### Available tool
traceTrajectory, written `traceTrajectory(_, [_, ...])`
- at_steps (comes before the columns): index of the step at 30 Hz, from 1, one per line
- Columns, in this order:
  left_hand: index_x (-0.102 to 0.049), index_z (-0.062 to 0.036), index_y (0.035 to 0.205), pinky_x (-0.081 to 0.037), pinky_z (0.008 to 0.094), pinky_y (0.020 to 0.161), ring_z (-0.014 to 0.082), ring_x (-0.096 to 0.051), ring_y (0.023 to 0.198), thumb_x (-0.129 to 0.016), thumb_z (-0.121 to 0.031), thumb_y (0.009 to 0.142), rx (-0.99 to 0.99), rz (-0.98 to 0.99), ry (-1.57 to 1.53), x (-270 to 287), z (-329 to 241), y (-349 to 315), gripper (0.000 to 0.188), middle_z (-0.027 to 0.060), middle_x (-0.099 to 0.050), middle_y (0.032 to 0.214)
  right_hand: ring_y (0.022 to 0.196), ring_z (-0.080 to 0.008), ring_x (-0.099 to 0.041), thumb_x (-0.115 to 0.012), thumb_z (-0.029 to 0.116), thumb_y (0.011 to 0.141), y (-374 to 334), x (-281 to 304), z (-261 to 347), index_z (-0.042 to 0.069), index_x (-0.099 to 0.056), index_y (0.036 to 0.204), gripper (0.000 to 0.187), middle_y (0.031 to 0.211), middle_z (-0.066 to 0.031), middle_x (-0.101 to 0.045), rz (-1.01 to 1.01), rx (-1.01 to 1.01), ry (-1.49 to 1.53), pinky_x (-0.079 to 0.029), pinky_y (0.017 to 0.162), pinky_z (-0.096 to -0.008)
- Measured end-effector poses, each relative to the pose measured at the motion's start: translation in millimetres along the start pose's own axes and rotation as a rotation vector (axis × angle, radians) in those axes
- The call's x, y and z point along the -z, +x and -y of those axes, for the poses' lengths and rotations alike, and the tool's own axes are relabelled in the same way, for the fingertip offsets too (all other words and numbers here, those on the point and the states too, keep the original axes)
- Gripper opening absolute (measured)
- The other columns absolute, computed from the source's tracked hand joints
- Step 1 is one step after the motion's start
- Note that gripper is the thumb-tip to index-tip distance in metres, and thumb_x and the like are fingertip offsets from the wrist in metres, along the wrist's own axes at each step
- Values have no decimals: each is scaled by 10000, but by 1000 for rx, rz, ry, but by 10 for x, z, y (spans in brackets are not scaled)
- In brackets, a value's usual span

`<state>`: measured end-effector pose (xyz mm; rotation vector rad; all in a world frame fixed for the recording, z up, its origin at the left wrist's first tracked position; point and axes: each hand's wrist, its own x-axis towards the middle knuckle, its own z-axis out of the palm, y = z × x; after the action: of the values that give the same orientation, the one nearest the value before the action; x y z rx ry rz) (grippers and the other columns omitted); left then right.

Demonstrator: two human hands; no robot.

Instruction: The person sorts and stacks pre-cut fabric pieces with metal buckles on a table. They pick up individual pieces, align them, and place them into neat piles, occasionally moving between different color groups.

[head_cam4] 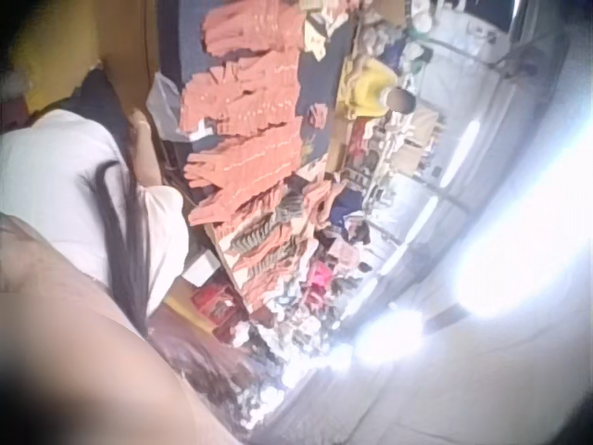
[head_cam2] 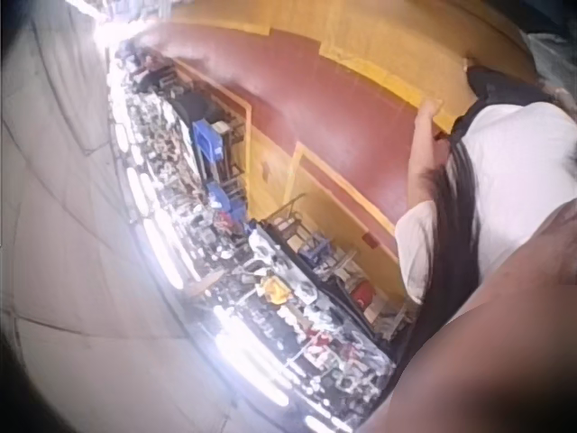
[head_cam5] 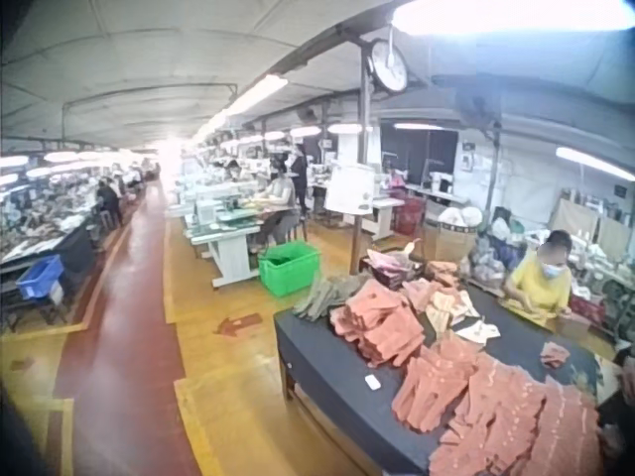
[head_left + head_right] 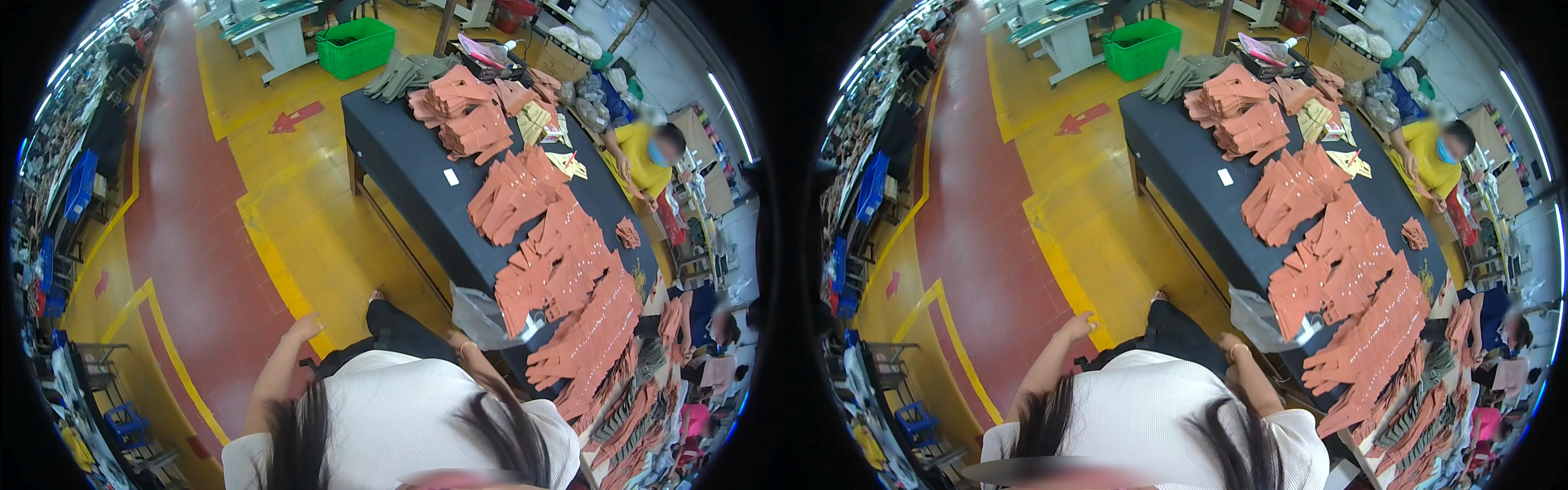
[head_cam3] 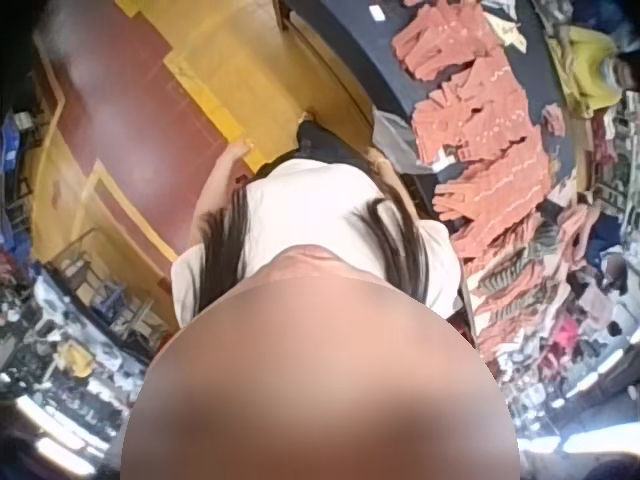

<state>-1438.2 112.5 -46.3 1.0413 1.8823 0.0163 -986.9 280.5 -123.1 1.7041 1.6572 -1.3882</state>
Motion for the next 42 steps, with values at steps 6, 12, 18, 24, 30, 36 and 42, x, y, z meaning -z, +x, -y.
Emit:
traceTrajectory(6, [-447,-20,1403,-360,413,1097,366,-450,1317,-594,-388,900,-101,103,89,1031,-410,1029,640,244,-472,1411,1032,-333,-643,-570,258,906,523,1393,2191,39,-616,1180,353,1150,-189,-656,-264,530,24,-488,933,-383])
traceTrajectory(12, [-429,-4,1412,-359,412,1090,384,-459,1304,-592,-393,910,-189,101,106,2327,-828,2132,656,250,-480,1403,1228,-406,-477,-674,195,831,819,2026,3810,103,-592,1202,391,1441,-196,-404,-610,654,-119,-442,994,-468])
traceTrajectory(18, [-406,-44,1431,-333,417,1111,374,-409,1345,-548,-401,938,-253,120,278,3803,-1681,3211,625,228,-436,1448,1298,-445,-385,-735,168,780,1195,2277,4436,150,-521,1305,567,1498,-231,-301,-710,317,-177,-411,1033,-508])
traceTrajectory(24, [-435,-82,1411,-377,435,1075,380,-458,1296,-564,-333,948,-493,-9,299,5269,-2822,4037,542,217,-472,1411,1237,-474,-478,-728,234,804,1412,2590,4672,149,-535,1309,547,1418,-295,-409,-391,77,-145,-462,1004,-472])
traceTrajectory(30, [-459,-84,1392,-390,462,1052,416,-459,1272,-615,-278,922,-712,-232,261,5923,-3906,4541,532,237,-444,1410,1129,-465,-556,-716,273,831,1491,2677,5027,190,-413,1430,677,1249,-319,-486,-417,-32,-52,-493,959,-459])
traceTrajectory(36, [-452,-104,1407,-368,481,1067,431,-390,1323,-624,-275,914,-810,-409,241,6021,-4408,4736,549,244,-347,1472,893,-436,-655,-707,265,836,1488,2946,5062,202,-346,1472,734,1133,-264,-527,-438,-211,60,-562,776,-461])
traceTrajectory(42, [-461,-111,1403,-340,474,1095,426,-350,1357,-652,-248,901,-850,-445,244,6016,-4608,4896,555,232,-331,1488,938,-371,-669,-678,268,845,1512,3256,5006,158,-481,1375,576,1168,-182,-594,-306,-115,-103,-554,808,-444])
